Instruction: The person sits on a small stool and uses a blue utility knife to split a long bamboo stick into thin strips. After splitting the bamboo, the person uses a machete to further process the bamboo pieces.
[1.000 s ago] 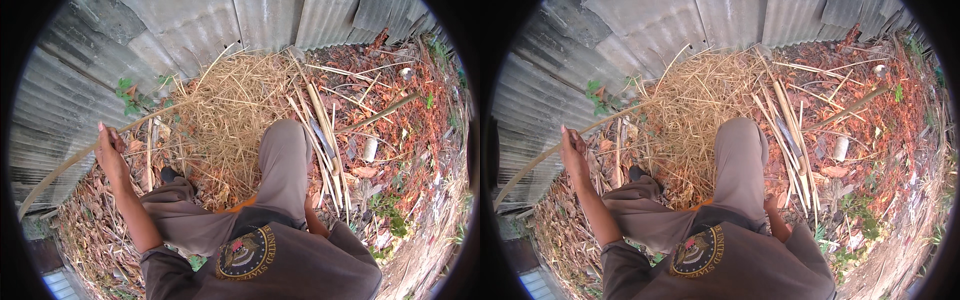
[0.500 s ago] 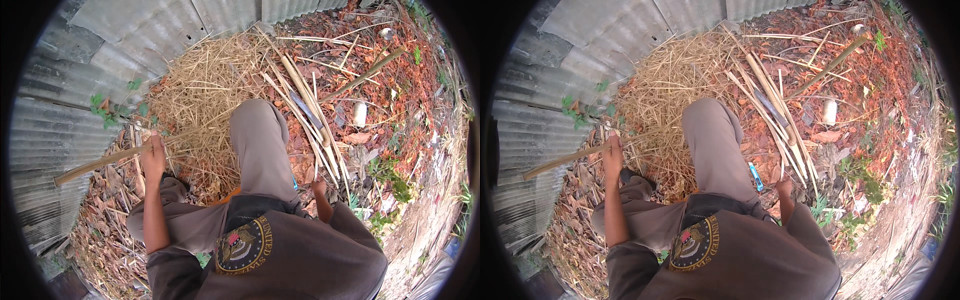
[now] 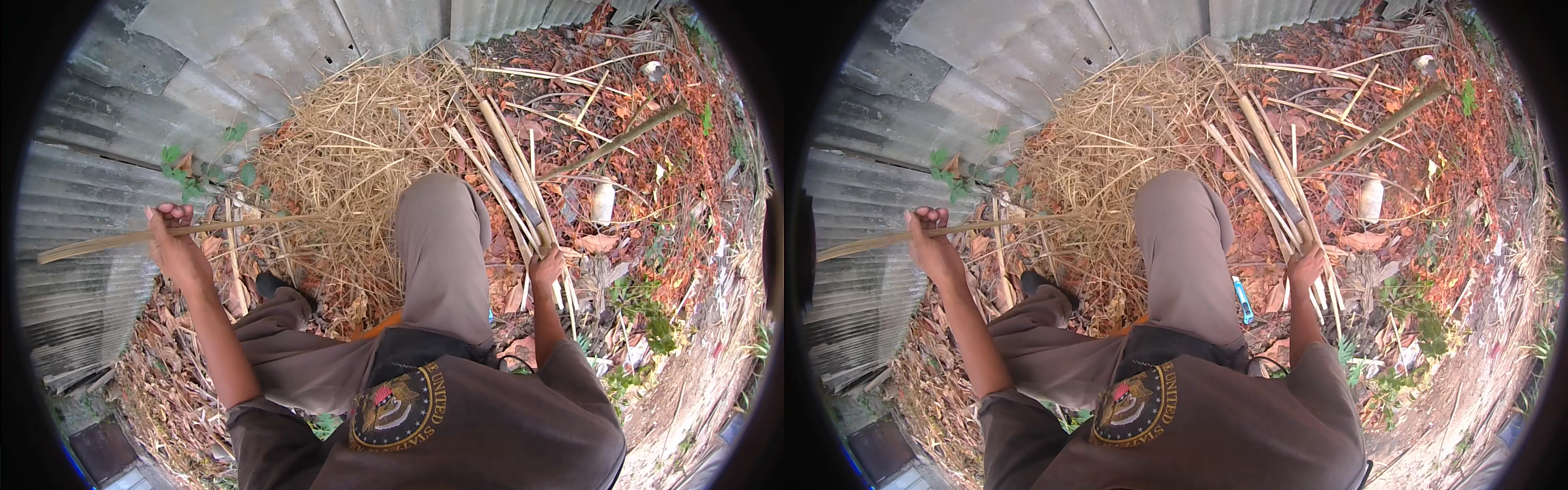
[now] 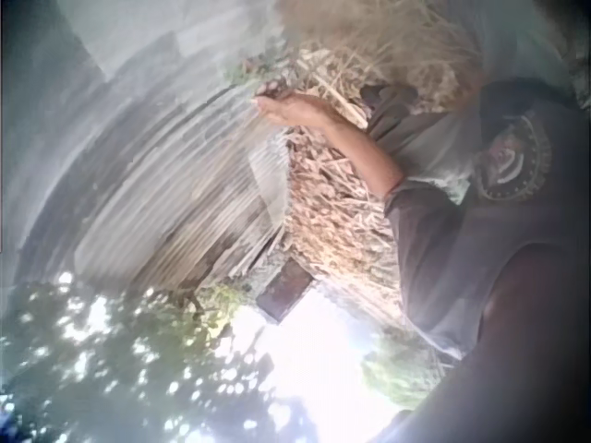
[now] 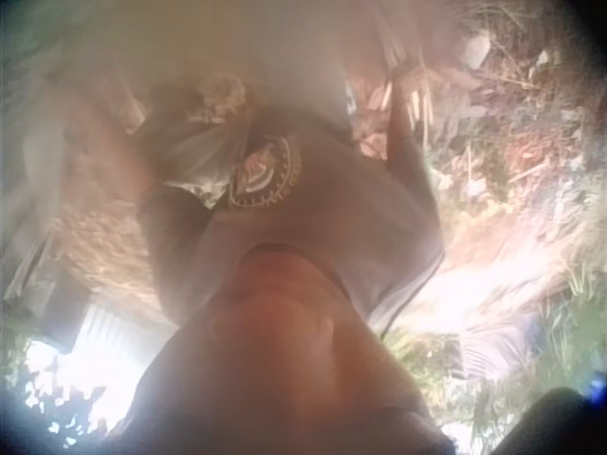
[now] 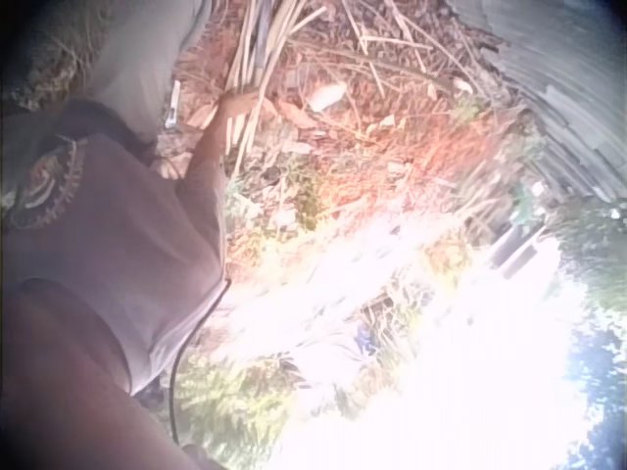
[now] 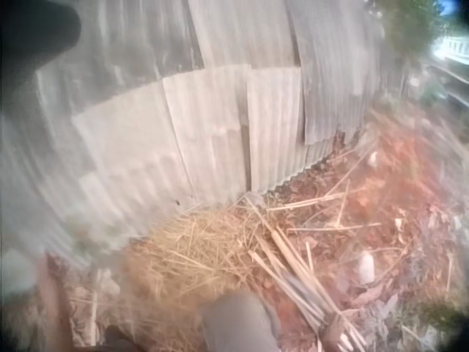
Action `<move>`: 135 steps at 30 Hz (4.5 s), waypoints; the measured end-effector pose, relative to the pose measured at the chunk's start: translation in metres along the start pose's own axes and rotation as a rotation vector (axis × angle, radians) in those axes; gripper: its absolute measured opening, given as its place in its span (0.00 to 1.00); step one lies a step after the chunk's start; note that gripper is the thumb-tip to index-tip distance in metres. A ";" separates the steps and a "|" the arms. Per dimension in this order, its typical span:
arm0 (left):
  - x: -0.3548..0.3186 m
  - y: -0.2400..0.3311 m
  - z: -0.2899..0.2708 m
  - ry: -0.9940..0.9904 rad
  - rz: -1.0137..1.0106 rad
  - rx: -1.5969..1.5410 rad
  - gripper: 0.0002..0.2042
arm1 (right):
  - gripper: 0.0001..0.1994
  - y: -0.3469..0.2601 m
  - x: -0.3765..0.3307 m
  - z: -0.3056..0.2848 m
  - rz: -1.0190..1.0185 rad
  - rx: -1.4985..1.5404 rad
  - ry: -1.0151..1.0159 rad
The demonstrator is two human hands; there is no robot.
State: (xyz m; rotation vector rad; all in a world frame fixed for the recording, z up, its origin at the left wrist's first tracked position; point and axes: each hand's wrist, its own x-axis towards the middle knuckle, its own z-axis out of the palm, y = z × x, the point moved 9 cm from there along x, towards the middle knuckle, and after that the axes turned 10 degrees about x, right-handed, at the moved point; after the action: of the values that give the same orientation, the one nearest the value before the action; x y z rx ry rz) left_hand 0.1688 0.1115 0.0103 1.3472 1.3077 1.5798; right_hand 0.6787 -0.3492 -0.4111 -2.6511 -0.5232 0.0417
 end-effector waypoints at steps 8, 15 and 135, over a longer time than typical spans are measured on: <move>0.021 0.031 -0.022 -0.021 -0.024 -0.329 0.22 | 0.24 -0.001 0.081 0.077 0.128 -0.208 -0.475; 0.037 0.050 -0.080 -0.014 -0.029 -0.376 0.24 | 0.15 -0.084 0.054 0.034 0.022 0.212 -0.597; 0.052 -0.074 -0.077 0.230 -0.193 -0.419 0.23 | 0.10 -0.469 -0.197 0.084 -0.045 1.043 -1.083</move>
State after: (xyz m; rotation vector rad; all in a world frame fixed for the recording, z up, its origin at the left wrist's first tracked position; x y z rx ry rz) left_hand 0.0742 0.1599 -0.0426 0.7799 1.1135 1.7848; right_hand 0.3199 0.0041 -0.2998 -1.4022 -0.6170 1.3597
